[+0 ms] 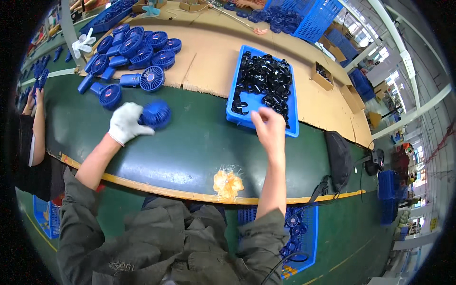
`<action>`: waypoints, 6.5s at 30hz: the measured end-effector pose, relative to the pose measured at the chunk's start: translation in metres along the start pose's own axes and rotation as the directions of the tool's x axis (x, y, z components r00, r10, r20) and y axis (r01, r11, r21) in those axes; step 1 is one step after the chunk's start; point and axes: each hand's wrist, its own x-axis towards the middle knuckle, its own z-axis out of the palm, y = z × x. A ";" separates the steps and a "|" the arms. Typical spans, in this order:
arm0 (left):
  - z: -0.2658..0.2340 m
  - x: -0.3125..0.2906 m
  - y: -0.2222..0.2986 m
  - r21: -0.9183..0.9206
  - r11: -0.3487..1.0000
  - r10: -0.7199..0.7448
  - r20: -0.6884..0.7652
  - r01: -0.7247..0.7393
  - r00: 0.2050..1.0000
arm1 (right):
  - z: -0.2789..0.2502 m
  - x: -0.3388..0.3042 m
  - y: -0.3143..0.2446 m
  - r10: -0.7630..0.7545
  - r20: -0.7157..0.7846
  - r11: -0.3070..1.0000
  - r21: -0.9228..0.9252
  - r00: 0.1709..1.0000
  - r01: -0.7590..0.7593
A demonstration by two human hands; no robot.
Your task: The person assembles portable fans by taking fan components from the table and attachment pieces from a tray, fastening each piece onto a fan by hand, and placing the assembled fans into a crate.
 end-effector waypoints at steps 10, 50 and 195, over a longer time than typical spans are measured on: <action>-0.001 0.031 0.129 -0.147 0.924 0.382 0.306 -0.354 0.872 | 0.089 0.109 0.024 0.039 0.065 0.689 -0.724 0.997 0.021; 0.054 0.013 0.109 -0.980 -0.122 -0.203 0.180 0.158 0.963 | 0.102 -0.065 -0.068 -0.158 -0.270 0.885 0.388 0.950 0.257; -0.033 -0.105 0.017 0.014 0.980 -0.185 -0.286 0.197 0.940 | 0.052 0.089 0.015 0.324 0.296 0.819 -0.563 0.899 -0.110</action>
